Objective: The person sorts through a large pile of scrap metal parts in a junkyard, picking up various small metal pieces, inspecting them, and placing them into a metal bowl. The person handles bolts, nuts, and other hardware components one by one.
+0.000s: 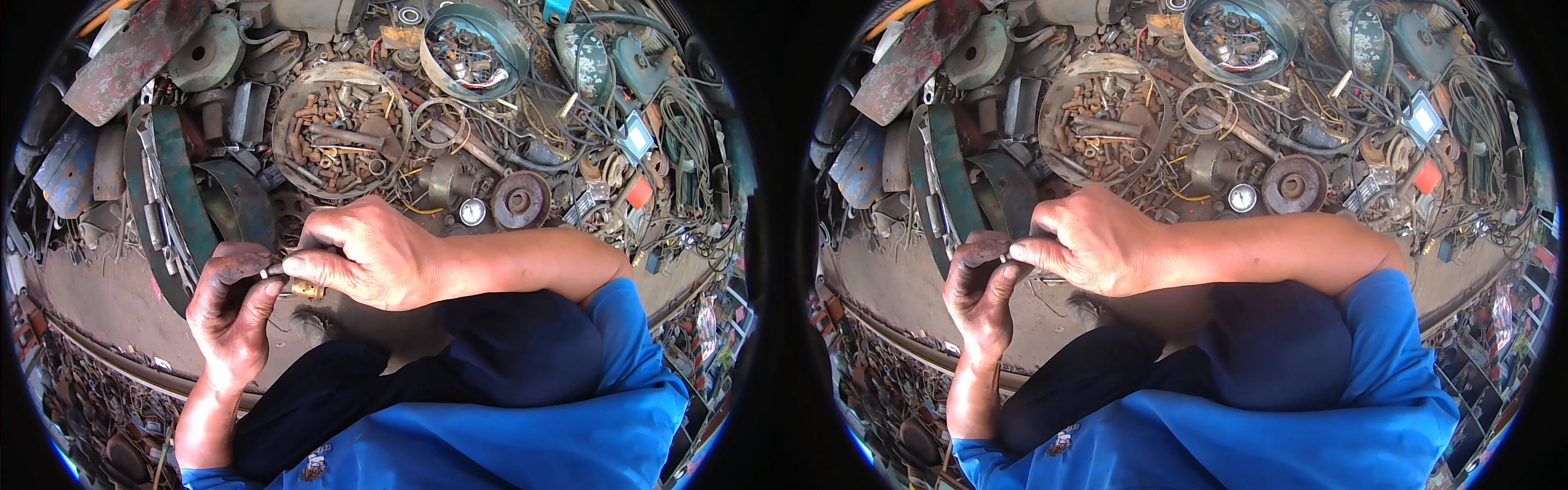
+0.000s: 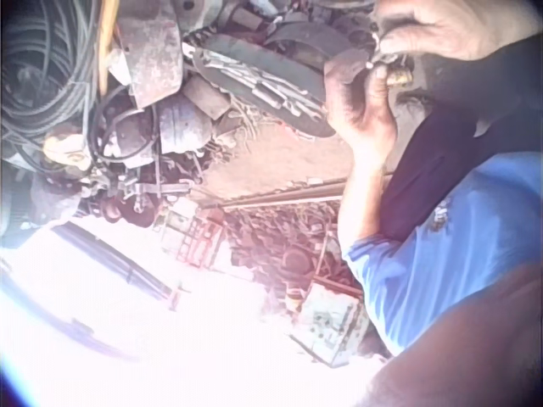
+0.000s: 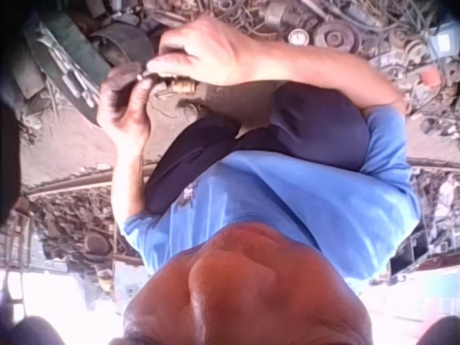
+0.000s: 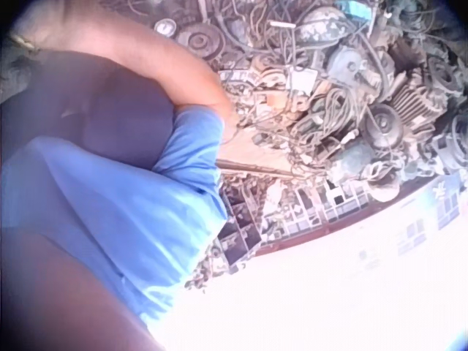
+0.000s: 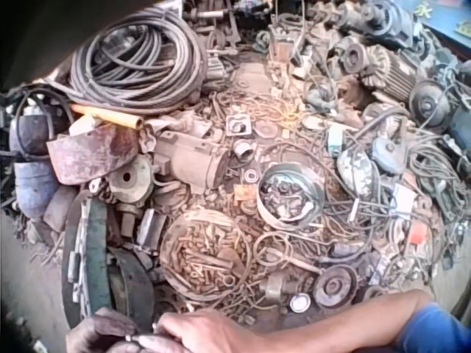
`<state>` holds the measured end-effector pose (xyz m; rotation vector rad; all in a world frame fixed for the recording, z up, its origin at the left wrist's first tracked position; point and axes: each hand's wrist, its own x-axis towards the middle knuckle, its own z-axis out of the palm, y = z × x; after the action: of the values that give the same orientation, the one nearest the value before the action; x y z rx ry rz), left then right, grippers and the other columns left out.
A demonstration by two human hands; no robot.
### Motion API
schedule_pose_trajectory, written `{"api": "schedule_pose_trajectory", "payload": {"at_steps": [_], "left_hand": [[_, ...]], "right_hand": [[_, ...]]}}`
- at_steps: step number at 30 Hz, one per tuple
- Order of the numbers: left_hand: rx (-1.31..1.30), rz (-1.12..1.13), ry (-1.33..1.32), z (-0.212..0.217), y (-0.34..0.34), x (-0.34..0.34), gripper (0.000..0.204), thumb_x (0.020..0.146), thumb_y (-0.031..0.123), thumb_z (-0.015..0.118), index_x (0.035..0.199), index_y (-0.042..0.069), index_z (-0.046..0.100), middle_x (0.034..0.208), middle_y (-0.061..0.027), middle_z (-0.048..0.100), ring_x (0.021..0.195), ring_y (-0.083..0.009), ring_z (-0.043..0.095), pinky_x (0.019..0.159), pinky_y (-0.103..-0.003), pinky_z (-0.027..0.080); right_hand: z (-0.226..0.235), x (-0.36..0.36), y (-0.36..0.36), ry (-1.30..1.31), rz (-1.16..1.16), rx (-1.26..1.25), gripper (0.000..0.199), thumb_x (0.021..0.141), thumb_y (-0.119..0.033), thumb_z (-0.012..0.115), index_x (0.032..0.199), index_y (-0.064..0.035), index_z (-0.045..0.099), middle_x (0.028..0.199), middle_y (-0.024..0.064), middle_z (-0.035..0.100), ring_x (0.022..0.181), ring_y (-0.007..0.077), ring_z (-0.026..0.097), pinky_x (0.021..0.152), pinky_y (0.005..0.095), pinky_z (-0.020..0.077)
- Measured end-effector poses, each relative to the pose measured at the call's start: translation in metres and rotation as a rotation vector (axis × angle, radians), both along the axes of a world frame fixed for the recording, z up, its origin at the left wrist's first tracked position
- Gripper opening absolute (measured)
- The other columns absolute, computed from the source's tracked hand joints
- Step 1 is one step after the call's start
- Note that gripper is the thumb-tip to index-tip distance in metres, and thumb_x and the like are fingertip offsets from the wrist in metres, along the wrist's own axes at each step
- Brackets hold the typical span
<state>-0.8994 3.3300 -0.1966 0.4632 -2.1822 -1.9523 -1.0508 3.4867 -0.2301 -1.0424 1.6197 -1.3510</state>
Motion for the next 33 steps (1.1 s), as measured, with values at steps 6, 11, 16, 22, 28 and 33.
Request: {"api": "schedule_pose_trajectory", "payload": {"at_steps": [6,11,16,22,28,33], "left_hand": [[-0.277,-0.113,0.102,0.004,0.003,-0.008,0.030,0.084,-0.001,0.075,0.110,-0.002,0.059,0.099,-0.0160,0.064,0.091,-0.0238,0.063,0.081,-0.033,0.052],[0.577,0.003,-0.320,0.014,0.003,-0.010,0.044,0.102,0.037,0.057,0.108,-0.006,0.059,0.088,-0.0122,0.063,0.081,-0.0180,0.062,0.076,-0.030,0.050],[-0.176,-0.287,-0.151,0.013,-0.002,-0.006,0.039,0.100,0.036,0.056,0.103,-0.003,0.056,0.087,-0.0140,0.058,0.073,-0.0234,0.057,0.065,-0.036,0.047],[-0.698,-0.422,0.075,0.012,-0.009,-0.011,0.031,0.096,0.028,0.062,0.102,-0.002,0.056,0.087,-0.0150,0.056,0.077,-0.0299,0.056,0.065,-0.039,0.046],[0.377,-0.135,-0.278,0.013,0.012,-0.005,0.042,0.105,0.034,0.047,0.104,-0.006,0.058,0.086,-0.0104,0.058,0.076,-0.0182,0.055,0.071,-0.033,0.045],[-0.631,-0.415,-0.006,0.013,0.001,-0.007,0.030,0.102,0.025,0.053,0.100,-0.005,0.055,0.086,-0.0155,0.055,0.071,-0.0267,0.053,0.065,-0.037,0.044]], "right_hand": [[0.001,-0.003,0.001,-0.300,0.090,0.042,0.044,0.105,-0.037,0.049,0.084,0.0002,0.060,0.065,0.0140,0.057,0.059,0.0297,0.055,0.059,0.0407,0.0459],[-0.003,-0.001,0.000,0.390,-0.058,-0.296,0.027,0.091,-0.026,0.070,0.086,-0.0030,0.056,0.076,0.0127,0.056,0.069,0.0354,0.059,0.057,0.0456,0.0463],[-0.002,0.000,0.004,0.040,0.011,-0.187,0.031,0.098,-0.025,0.058,0.079,-0.0018,0.055,0.069,0.0135,0.059,0.064,0.0335,0.059,0.054,0.0422,0.0447],[-0.001,0.000,0.001,0.212,0.107,-0.156,0.026,0.095,-0.028,0.064,0.086,-0.0048,0.056,0.072,0.0107,0.054,0.063,0.0341,0.056,0.055,0.0417,0.0459],[-0.004,-0.006,-0.001,0.552,-0.072,-0.466,0.027,0.087,-0.026,0.072,0.082,-0.0049,0.057,0.072,0.0067,0.050,0.060,0.0296,0.053,0.054,0.0388,0.0445],[-0.001,-0.002,0.006,-0.403,0.239,0.022,0.026,0.091,-0.027,0.068,0.090,-0.0019,0.060,0.073,0.0088,0.053,0.064,0.0316,0.056,0.057,0.0389,0.0474]]}}
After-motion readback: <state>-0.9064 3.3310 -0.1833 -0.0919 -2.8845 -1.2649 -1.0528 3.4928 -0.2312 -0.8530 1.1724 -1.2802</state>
